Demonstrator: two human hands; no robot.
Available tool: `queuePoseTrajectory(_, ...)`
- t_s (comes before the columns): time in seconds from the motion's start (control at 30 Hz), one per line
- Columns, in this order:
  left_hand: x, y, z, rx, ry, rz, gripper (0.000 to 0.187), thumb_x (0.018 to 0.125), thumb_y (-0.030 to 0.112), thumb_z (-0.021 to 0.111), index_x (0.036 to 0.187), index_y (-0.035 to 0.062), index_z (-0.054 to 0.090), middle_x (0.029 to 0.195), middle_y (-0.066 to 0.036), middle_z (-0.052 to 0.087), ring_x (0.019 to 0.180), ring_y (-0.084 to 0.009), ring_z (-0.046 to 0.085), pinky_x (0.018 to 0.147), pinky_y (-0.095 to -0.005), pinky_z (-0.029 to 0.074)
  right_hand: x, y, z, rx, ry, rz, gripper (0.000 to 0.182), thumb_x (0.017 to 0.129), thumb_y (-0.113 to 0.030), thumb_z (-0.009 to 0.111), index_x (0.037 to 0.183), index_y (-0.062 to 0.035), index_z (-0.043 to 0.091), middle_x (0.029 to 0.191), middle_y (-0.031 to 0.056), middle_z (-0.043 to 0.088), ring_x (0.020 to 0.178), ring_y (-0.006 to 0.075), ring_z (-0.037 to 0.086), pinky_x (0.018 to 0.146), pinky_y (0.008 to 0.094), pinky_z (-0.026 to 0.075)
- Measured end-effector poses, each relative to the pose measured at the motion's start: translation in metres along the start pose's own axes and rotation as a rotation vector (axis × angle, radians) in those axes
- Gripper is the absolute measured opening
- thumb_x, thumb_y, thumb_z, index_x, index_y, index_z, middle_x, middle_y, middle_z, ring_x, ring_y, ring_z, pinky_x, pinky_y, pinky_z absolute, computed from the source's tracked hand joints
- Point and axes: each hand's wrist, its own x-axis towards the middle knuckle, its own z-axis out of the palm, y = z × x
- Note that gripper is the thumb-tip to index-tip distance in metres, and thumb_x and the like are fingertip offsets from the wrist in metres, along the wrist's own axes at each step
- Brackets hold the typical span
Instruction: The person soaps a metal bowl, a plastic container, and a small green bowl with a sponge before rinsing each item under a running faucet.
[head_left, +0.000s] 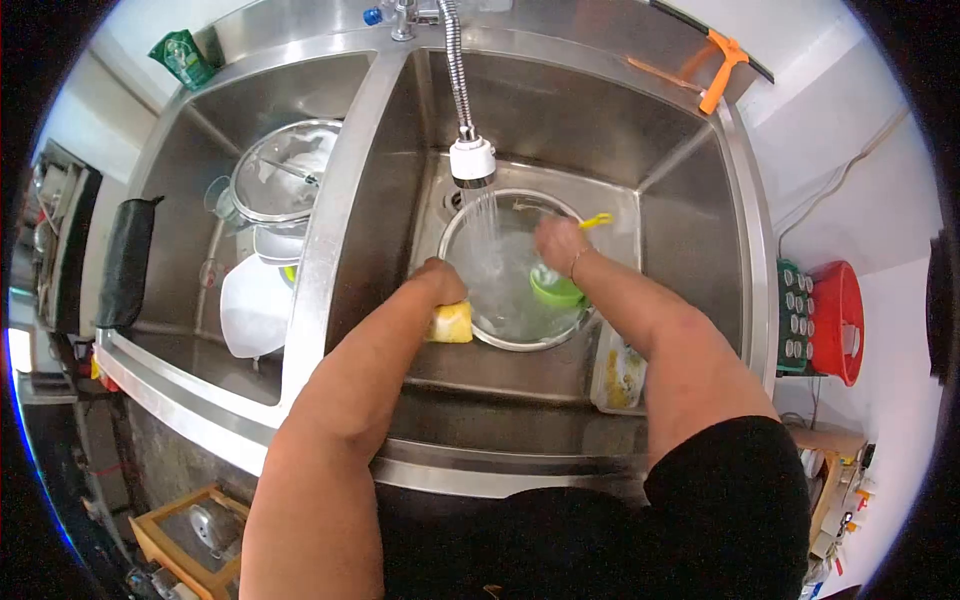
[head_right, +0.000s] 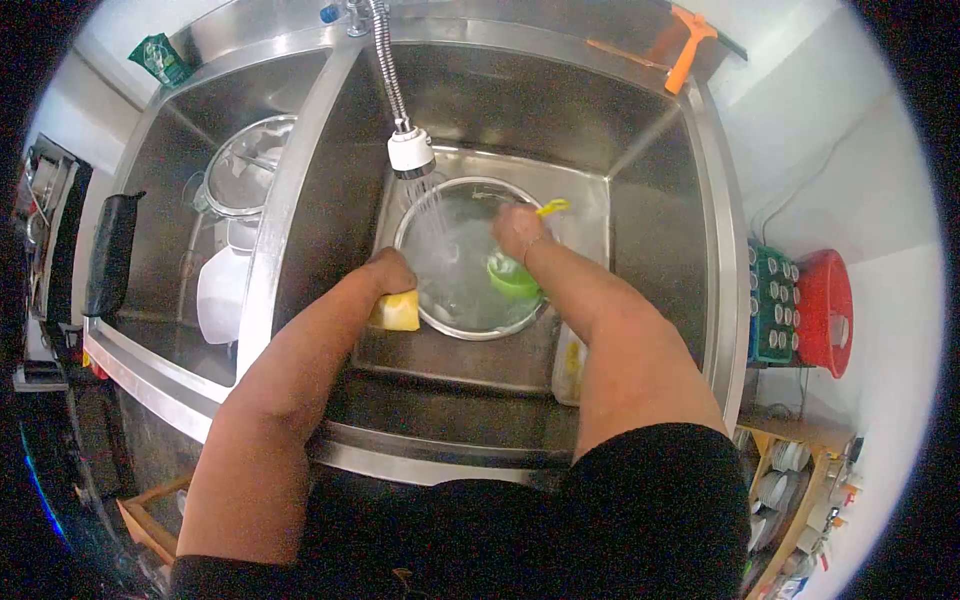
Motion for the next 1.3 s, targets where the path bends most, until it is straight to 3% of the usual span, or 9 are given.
queuePoseTrajectory(0.4, 0.008, 0.008, 0.01, 0.184, 0.021, 0.326, 0.026, 0.074, 0.023, 0.05, 0.082, 0.0054, 0.067, 0.085, -0.013, 0.064, 0.08, -0.0276, 0.062, 0.072, -0.037, 0.049, -0.064, -0.072, -0.023, 0.29, -0.685, -0.099, 0.028, 0.078, -0.024, 0.049, 0.095, -0.0086, 0.065, 0.097, 0.0131, 0.063, 0.089, 0.0286, 0.061, 0.073, 0.0378, 0.049)
queuePoseTrajectory(0.47, -0.02, 0.023, -0.015, 0.221, -0.138, 0.357, 0.032, 0.077, 0.025, 0.051, 0.094, 0.0019, 0.064, 0.099, -0.016, 0.062, 0.092, -0.0289, 0.059, 0.079, -0.037, 0.045, -0.024, -0.115, 0.093, 0.544, -0.505, 0.007, 0.025, 0.076, -0.023, 0.053, 0.092, -0.0074, 0.065, 0.094, 0.0146, 0.063, 0.086, 0.0278, 0.061, 0.071, 0.0387, 0.048)
queuePoseTrajectory(0.6, -0.019, 0.013, -0.015, 0.31, -0.147, 0.599, 0.032, 0.078, 0.025, 0.05, 0.094, 0.0011, 0.063, 0.094, -0.017, 0.063, 0.089, -0.0272, 0.06, 0.076, -0.0357, 0.046, 0.003, -0.112, 0.017, 0.989, -0.186, -0.009, 0.018, 0.075, -0.019, 0.054, 0.082, -0.0053, 0.064, 0.083, 0.015, 0.061, 0.073, 0.0271, 0.059, 0.062, 0.0387, 0.047)
queuePoseTrajectory(0.67, -0.038, 0.015, -0.024, -0.329, -0.189, 0.444, 0.032, 0.079, 0.025, 0.048, 0.093, 0.0003, 0.063, 0.093, -0.018, 0.063, 0.087, -0.0262, 0.061, 0.075, -0.0351, 0.046, 0.043, -0.104, 0.048, 1.221, -0.117, 0.091, 0.015, 0.075, -0.017, 0.053, 0.079, -0.005, 0.063, 0.077, 0.0136, 0.061, 0.066, 0.025, 0.058, 0.056, 0.0379, 0.045)
queuePoseTrajectory(0.77, -0.023, 0.011, -0.022, -0.401, -0.267, 0.4, 0.032, 0.08, 0.024, 0.047, 0.093, -0.0008, 0.063, 0.094, -0.018, 0.062, 0.089, -0.0269, 0.06, 0.075, -0.0347, 0.046, 0.1, -0.095, 0.173, 1.322, 0.303, -0.375, 0.012, 0.075, -0.013, 0.053, 0.074, -0.0045, 0.062, 0.067, 0.0113, 0.059, 0.054, 0.0219, 0.056, 0.046, 0.0367, 0.043)
queuePoseTrajectory(0.87, 0.007, 0.009, 0.004, -0.068, -0.111, 0.327, 0.032, 0.079, 0.024, 0.049, 0.093, -0.0005, 0.063, 0.097, -0.019, 0.061, 0.093, -0.0286, 0.059, 0.078, -0.0349, 0.045, 0.011, -0.093, -0.015, 1.311, -0.585, 0.065, 0.01, 0.069, -0.011, 0.058, 0.066, -0.0023, 0.06, 0.06, 0.01, 0.059, 0.05, 0.0225, 0.052, 0.041, 0.0385, 0.039)
queuePoseTrajectory(0.93, 0.013, 0.009, 0.009, 0.109, -0.098, 0.397, 0.032, 0.078, 0.025, 0.05, 0.094, -0.0006, 0.063, 0.1, -0.019, 0.06, 0.095, -0.0295, 0.058, 0.08, -0.0352, 0.045, 0.018, -0.123, 0.1, 1.396, -0.734, -0.011, 0.019, 0.067, -0.017, 0.059, 0.077, -0.0006, 0.064, 0.076, 0.0194, 0.062, 0.063, 0.031, 0.058, 0.056, 0.0417, 0.046)
queuePoseTrajectory(1.0, 0.01, 0.015, 0.003, 0.281, -0.075, 0.463, 0.033, 0.077, 0.025, 0.051, 0.094, -0.0006, 0.063, 0.102, -0.019, 0.059, 0.097, -0.0305, 0.057, 0.083, -0.0356, 0.044, -0.041, -0.077, -0.012, 0.691, -0.601, -0.44, 0.014, 0.061, -0.009, 0.059, 0.071, -0.0003, 0.063, 0.067, 0.0145, 0.062, 0.055, 0.0257, 0.056, 0.05, 0.0399, 0.043)
queuePoseTrajectory(1.3, -0.005, 0.026, 0.001, 0.456, -0.138, 0.42, 0.035, 0.076, 0.02, 0.049, 0.096, -0.0066, 0.06, 0.104, -0.023, 0.057, 0.1, -0.0295, 0.056, 0.088, -0.0359, 0.041, -0.076, -0.007, -0.039, -0.174, -0.554, -0.064, 0.018, 0.076, -0.016, 0.053, 0.084, -0.0098, 0.067, 0.082, 0.0084, 0.065, 0.08, 0.0239, 0.063, 0.06, 0.0381, 0.049)
